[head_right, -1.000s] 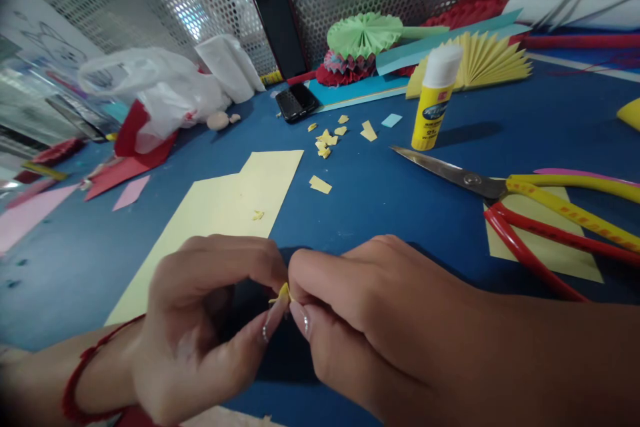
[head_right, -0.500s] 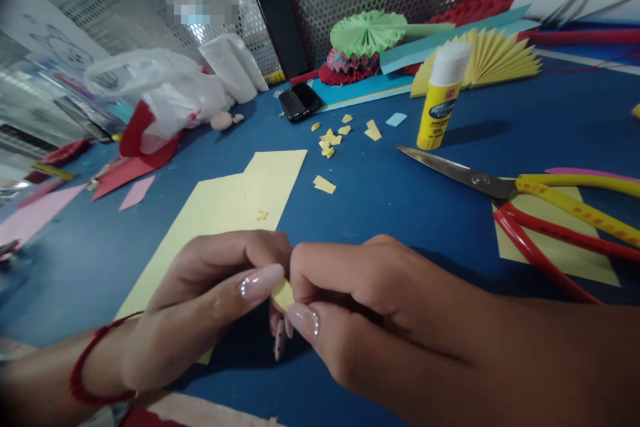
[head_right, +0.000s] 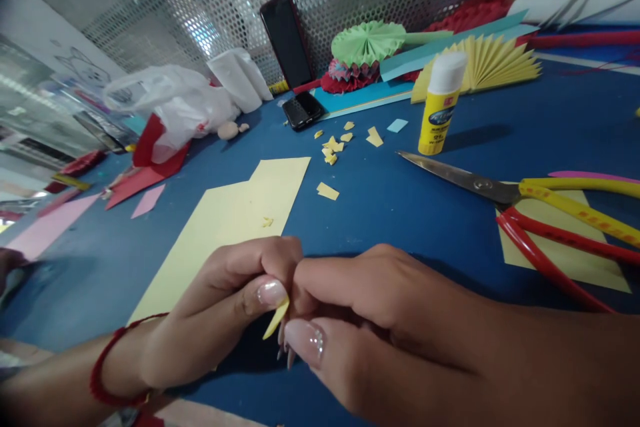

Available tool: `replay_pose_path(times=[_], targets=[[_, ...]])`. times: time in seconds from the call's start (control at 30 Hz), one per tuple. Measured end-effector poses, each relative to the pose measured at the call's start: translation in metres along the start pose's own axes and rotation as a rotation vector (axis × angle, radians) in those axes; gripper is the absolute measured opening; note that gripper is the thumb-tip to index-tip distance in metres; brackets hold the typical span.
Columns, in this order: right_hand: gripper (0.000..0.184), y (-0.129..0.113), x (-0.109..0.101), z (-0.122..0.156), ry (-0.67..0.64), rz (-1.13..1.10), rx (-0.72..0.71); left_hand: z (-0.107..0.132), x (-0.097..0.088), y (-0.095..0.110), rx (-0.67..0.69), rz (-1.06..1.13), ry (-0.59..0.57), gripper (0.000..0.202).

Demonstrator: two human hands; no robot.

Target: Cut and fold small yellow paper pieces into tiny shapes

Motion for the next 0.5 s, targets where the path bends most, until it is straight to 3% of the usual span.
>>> replay_pose_path(times=[0.13,0.3,0.5], targets=[[0.040,0.017,0.005,-0.008,0.032,-0.029,0.092,0.000,0.000,0.001,0.022,-0.009,-0.001,0.035],[0.041,0.042,0.013,-0.017,0.021,-0.055,0.200,0.001,0.001,0.003,0.053,-0.053,-0.010,0.034],[0.029,0.007,0.006,-0.002,0.078,-0.036,0.215,0.001,0.001,0.003,0.060,-0.053,-0.015,0.034]])
Point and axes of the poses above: each hand's wrist, its own z-axis away from the middle knuckle, its own x-axis out of the palm, y = z × x, the point moved 8 cm from there along -z, towards the middle knuckle
